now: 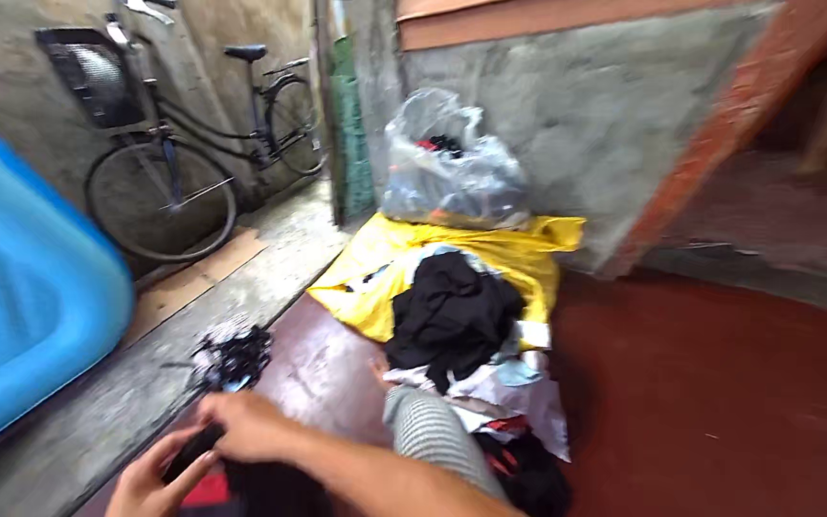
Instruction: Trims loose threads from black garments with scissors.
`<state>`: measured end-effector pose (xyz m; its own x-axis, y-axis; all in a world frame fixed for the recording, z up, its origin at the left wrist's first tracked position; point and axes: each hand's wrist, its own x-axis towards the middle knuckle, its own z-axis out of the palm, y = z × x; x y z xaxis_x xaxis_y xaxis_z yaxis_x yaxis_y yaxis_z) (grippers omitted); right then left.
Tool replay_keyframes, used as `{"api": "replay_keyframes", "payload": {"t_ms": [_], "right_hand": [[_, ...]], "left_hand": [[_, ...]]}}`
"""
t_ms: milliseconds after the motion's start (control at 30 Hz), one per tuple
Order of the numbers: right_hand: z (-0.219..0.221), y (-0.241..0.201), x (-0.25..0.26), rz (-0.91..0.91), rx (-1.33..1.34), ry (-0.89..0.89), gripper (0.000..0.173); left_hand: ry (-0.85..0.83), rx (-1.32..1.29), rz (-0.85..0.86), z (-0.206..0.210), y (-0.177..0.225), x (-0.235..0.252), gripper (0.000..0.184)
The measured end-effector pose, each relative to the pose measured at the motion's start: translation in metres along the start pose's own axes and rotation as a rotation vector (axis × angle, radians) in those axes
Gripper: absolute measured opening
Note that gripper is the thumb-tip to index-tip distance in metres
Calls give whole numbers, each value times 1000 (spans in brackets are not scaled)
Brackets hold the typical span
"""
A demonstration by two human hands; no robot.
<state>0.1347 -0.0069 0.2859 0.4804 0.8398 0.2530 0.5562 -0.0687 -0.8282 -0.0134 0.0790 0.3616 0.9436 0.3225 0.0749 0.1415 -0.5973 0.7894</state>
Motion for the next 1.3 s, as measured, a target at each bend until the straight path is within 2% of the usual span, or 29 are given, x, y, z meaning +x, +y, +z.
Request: {"api": "replay_keyframes", "payload": {"t_ms": [67,133,267,367,467,600,767,900,1033,1100,1167,1300], "right_hand": [[-8,0,5,-25,39,-23,28],[-12,1,8,-47,42,-41,25],[-23,-10,6,-103,-16,-86,19],[-31,-21,5,-46,-41,-124,15],[-35,-21,9,-45,-44,-122,18],[-42,-12,24,24,-11,-217,29],[-39,-7,28,71,-4,-235,20],[-18,-19,13,27,284,-242,38],[-3,-31,2,70,408,-222,23],[-7,-36,2,130,368,-183,15],[-16,-41,3,166,364,-154,8],[-32,-48,4,174,566,-108,7]], "left_hand": [[56,80,149,-17,-60,10,39],[91,110,188,-35,-92,7,33],[176,-22,99,-43,-92,-11,21],[291,-44,53,-34,-91,-8,19],[359,-11,-1,-31,-78,-3,18],[403,-144,-64,-30,-64,-8,18],[413,-293,-24,-29,-61,-19,21],[300,-255,70,-18,-61,-17,20],[255,-260,206,-7,-54,-11,20],[309,-317,193,-4,-55,-12,26],[336,-418,126,1,-61,-12,44],[192,-402,-23,26,-95,-4,84]]}}
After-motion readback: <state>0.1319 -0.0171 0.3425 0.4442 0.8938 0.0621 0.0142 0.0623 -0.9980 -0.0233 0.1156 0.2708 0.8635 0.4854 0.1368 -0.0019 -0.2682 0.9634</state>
